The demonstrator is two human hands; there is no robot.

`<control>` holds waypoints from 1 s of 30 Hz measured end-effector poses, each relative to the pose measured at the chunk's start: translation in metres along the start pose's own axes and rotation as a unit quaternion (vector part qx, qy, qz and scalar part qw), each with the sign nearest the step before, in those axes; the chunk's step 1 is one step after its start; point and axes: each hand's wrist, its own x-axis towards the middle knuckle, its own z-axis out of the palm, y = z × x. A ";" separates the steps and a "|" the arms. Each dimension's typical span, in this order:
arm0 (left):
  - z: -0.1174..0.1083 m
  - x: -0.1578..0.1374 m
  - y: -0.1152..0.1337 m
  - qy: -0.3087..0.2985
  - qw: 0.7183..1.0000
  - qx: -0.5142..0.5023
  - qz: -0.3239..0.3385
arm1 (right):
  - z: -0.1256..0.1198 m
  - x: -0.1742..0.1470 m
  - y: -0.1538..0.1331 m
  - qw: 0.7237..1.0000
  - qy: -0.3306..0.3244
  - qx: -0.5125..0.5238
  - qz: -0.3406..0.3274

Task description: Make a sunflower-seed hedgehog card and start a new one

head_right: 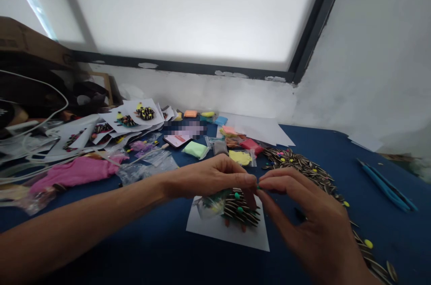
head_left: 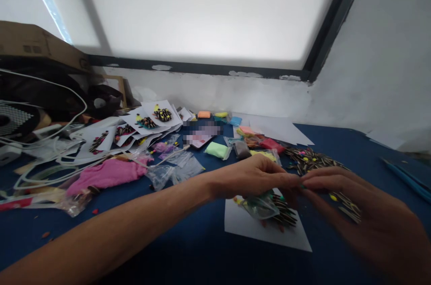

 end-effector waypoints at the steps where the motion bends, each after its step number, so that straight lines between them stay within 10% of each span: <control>1: -0.003 0.000 -0.002 0.020 0.999 0.030 -0.007 | -0.001 0.000 0.002 1.000 -0.007 -0.002 0.011; 10: -0.043 0.004 -0.019 0.093 0.982 0.134 -0.093 | -0.002 -0.006 0.015 0.972 -0.217 0.064 0.060; 30: -0.039 0.003 -0.021 0.063 0.982 0.145 -0.106 | 0.012 -0.014 0.020 0.960 -0.277 0.045 -0.001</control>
